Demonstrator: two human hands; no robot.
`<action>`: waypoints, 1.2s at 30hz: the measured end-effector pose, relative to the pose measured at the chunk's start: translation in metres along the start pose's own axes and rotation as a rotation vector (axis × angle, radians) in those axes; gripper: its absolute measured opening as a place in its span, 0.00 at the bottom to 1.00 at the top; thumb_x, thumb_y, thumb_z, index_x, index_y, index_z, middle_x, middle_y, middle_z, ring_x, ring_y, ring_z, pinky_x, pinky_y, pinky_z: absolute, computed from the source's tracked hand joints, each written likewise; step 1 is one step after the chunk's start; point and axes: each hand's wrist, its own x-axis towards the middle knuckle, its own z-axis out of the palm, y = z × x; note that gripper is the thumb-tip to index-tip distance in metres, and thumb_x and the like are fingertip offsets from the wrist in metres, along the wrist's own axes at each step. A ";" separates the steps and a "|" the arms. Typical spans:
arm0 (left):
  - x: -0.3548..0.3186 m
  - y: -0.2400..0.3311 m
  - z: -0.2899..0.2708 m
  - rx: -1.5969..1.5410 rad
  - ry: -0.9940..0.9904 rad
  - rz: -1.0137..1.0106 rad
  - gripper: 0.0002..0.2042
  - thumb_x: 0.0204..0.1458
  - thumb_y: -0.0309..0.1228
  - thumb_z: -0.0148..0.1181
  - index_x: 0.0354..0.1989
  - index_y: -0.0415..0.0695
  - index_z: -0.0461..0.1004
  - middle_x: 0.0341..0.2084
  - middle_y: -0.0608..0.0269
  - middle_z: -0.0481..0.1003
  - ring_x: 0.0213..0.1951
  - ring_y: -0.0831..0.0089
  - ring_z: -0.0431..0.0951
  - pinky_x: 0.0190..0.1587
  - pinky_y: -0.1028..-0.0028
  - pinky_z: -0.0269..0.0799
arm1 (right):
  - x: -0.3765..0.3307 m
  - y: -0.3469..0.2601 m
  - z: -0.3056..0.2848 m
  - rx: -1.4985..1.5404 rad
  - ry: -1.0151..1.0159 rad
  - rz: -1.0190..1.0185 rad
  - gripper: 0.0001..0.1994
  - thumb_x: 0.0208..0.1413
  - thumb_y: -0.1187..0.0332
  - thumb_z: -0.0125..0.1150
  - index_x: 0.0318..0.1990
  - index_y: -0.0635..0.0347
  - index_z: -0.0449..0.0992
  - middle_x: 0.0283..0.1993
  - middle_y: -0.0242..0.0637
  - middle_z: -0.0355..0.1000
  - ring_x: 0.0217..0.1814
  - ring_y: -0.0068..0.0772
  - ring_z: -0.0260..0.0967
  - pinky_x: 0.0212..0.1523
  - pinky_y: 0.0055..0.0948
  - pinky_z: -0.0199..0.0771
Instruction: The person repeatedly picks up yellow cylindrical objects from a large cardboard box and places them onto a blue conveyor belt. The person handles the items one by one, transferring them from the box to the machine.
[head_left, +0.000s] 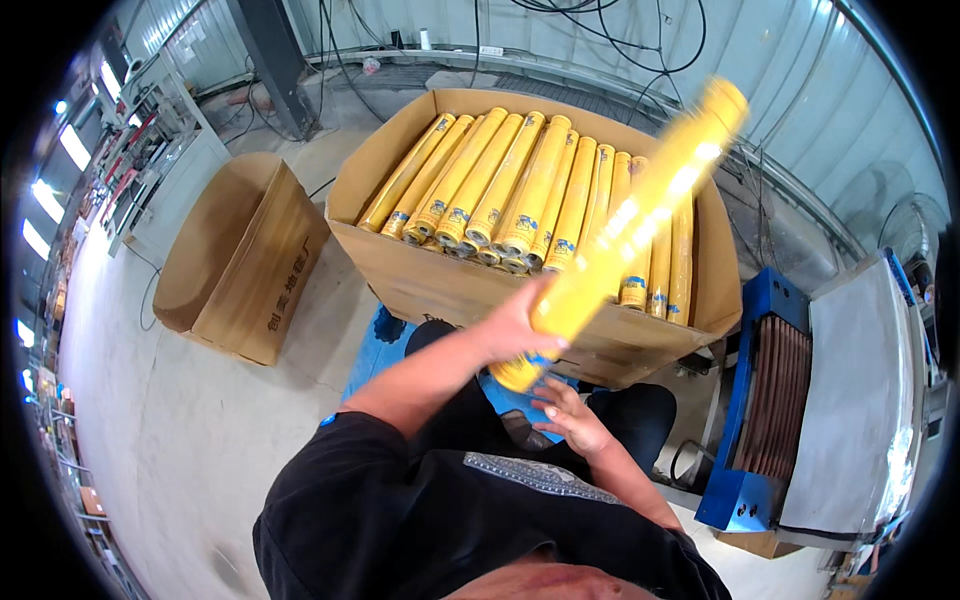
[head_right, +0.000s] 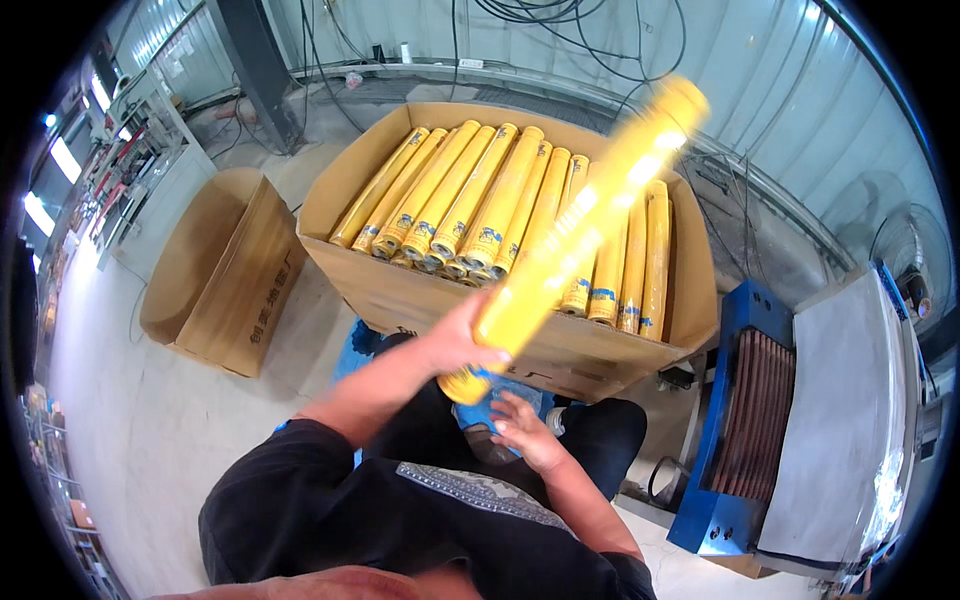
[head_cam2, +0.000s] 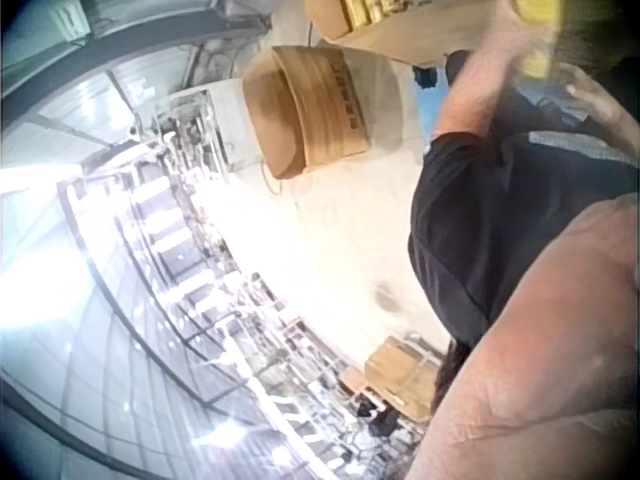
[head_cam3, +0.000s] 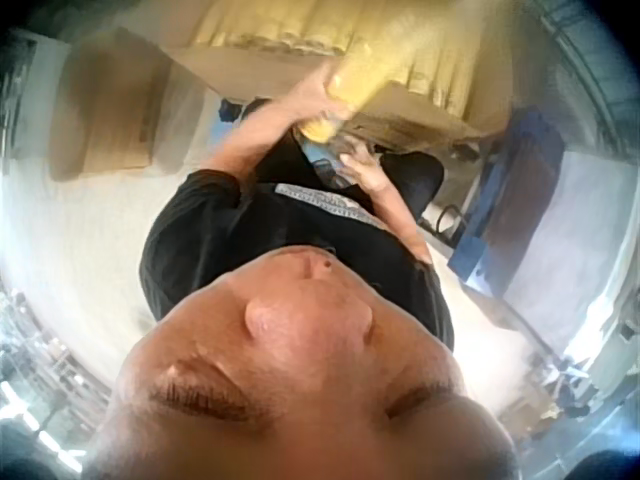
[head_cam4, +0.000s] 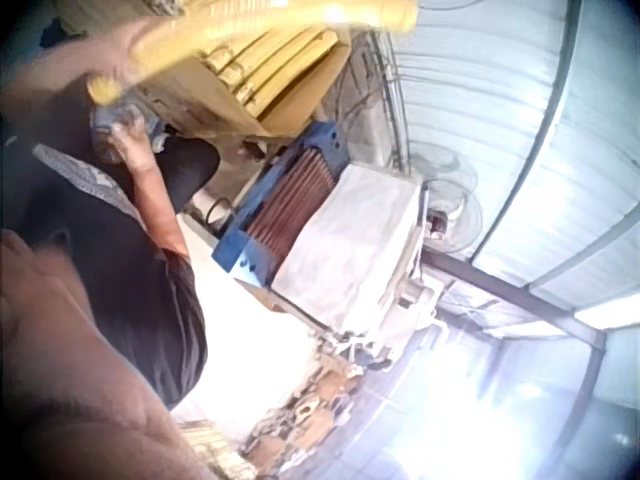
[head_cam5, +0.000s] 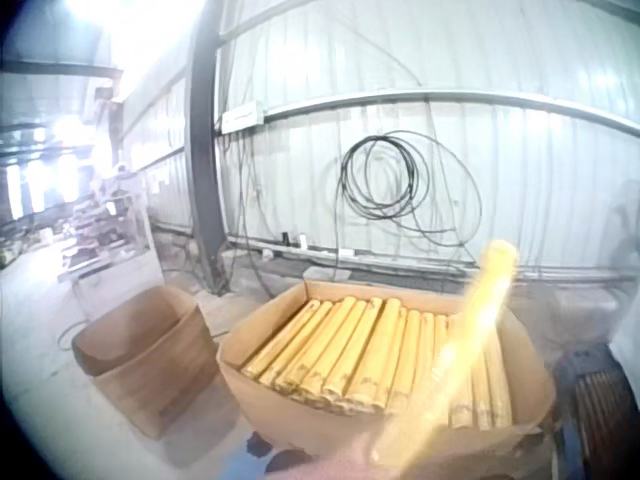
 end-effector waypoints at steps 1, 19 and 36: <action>0.009 0.012 -0.023 0.000 0.076 -0.019 0.48 0.35 0.27 0.72 0.65 0.38 0.48 0.55 0.53 0.64 0.56 0.67 0.65 0.59 0.69 0.62 | -0.003 0.001 -0.007 -0.038 0.036 -0.019 0.33 0.53 0.65 0.62 0.64 0.62 0.54 0.60 0.47 0.59 0.63 0.42 0.56 0.57 0.38 0.64; 0.170 -0.037 -0.312 1.319 0.640 -0.426 0.37 0.44 0.40 0.62 0.65 0.52 0.53 0.55 0.47 0.67 0.54 0.58 0.70 0.54 0.61 0.67 | -0.084 0.035 -0.095 -1.418 0.831 -0.477 0.18 0.33 0.69 0.67 0.37 0.57 0.74 0.46 0.41 0.71 0.51 0.46 0.66 0.57 0.42 0.61; 0.110 -0.131 -0.375 0.613 0.866 -0.788 0.29 0.43 0.45 0.62 0.48 0.32 0.71 0.48 0.40 0.71 0.51 0.52 0.72 0.49 0.63 0.67 | -0.062 0.024 -0.084 -1.425 0.831 -0.534 0.14 0.33 0.72 0.66 0.33 0.55 0.74 0.42 0.38 0.73 0.49 0.46 0.66 0.55 0.40 0.63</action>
